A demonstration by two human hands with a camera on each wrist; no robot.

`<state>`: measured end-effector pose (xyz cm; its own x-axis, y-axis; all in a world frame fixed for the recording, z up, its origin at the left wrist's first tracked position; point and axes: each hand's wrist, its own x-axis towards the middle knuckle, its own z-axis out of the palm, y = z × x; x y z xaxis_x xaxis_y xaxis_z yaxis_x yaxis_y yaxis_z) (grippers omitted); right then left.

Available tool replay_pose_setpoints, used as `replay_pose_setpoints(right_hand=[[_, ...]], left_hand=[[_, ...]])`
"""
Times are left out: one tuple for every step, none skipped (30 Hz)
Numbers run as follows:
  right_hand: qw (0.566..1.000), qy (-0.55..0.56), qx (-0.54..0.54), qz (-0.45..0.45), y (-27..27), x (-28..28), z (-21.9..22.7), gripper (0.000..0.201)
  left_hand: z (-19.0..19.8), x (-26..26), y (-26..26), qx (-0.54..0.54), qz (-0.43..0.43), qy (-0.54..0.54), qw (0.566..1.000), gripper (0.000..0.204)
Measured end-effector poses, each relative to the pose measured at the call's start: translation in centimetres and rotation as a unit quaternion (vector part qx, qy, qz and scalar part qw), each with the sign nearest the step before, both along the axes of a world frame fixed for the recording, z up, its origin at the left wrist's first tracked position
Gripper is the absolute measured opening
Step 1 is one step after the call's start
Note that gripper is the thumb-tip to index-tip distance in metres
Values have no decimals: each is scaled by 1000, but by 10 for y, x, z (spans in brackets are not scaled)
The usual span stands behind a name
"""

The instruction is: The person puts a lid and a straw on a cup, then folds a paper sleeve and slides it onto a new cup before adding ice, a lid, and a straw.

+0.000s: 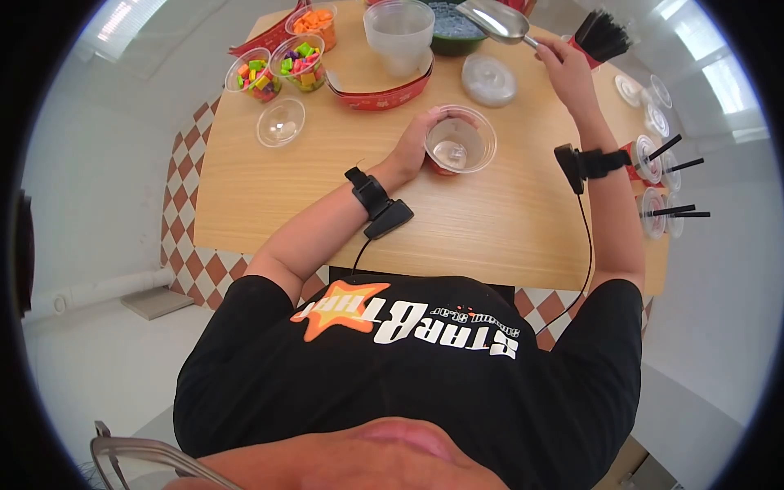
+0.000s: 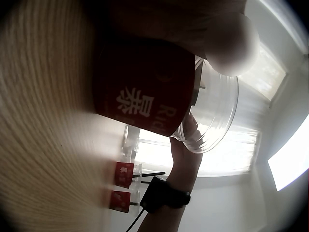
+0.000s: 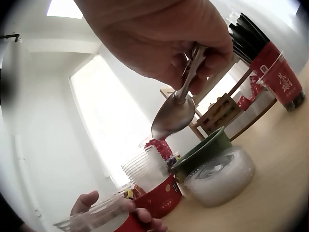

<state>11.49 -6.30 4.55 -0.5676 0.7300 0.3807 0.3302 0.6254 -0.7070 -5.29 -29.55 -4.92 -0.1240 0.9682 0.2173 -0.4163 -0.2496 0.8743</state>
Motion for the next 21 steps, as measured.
replay_pose_setpoints(right_hand=[[999, -26, -20, -22, 10, -14, -2, 30], [999, -27, -20, -20, 22, -28, -7, 30], [999, -38, -2, -4, 33, -40, -13, 31], [999, -48, 17, 11, 42, -50, -19, 33], [999, -50, 17, 12, 49, -60, -24, 33], [998, -54, 8, 17, 52, -70, -26, 33], [998, -58, 1, 21, 54, -76, -28, 32], [998, -60, 3, 21, 53, -80, -25, 32], [996, -84, -34, 27, 51, -83, -22, 33], [991, -107, -71, 33, 48, -85, -20, 34], [991, -109, -71, 33, 45, -84, -21, 34], [991, -64, -117, 25, 42, -82, -22, 36], [986, -18, -162, 18, 38, -78, -23, 39], [986, -19, -162, 18, 35, -72, -26, 39], [987, 40, -153, -22, 31, -64, -29, 40], [983, 99, -143, -61, 28, -58, -30, 41], [983, 98, -142, -62, 31, -50, -39, 41], [990, 68, -96, -81, 34, -39, -52, 41], [993, 38, -51, -101, 39, -31, -63, 41], [993, 37, -51, -102, 35, -27, -65, 41], [994, -39, -33, -92, 29, -20, -68, 41]], left_hand=[[-2, -1, 0, -8, -14, 8, 1000, 50], [-4, -2, 0, -16, -29, 15, 999, 53], [-3, -2, -1, -17, -28, 13, 999, 53], [-2, -1, -1, -23, -26, 7, 999, 58], [-1, -1, -1, -29, -26, 0, 999, 62], [0, 0, -2, -28, -26, -1, 999, 62], [0, 1, -2, -24, -17, -12, 999, 64], [0, 1, -3, -21, -8, -24, 999, 66], [1, 1, -3, -19, -7, -26, 999, 66], [1, 1, -3, -17, -7, -18, 1000, 71], [1, 0, -4, -16, -6, -10, 1000, 76], [1, 0, -4, -16, -6, -11, 1000, 76], [2, 0, -4, -16, -9, -10, 1000, 77], [3, 0, -4, -17, -13, -9, 1000, 78], [3, 0, -4, -17, -13, -10, 1000, 78], [4, 0, -4, -21, -14, -17, 1000, 76], [4, 1, -4, -25, -15, -24, 999, 74], [3, 1, -2, -24, -16, -26, 999, 74], [1, 0, -1, -20, -19, -6, 1000, 74], [1, -1, -1, -16, -22, 13, 1000, 74], [2, -1, -1, -16, -23, 13, 1000, 74]])
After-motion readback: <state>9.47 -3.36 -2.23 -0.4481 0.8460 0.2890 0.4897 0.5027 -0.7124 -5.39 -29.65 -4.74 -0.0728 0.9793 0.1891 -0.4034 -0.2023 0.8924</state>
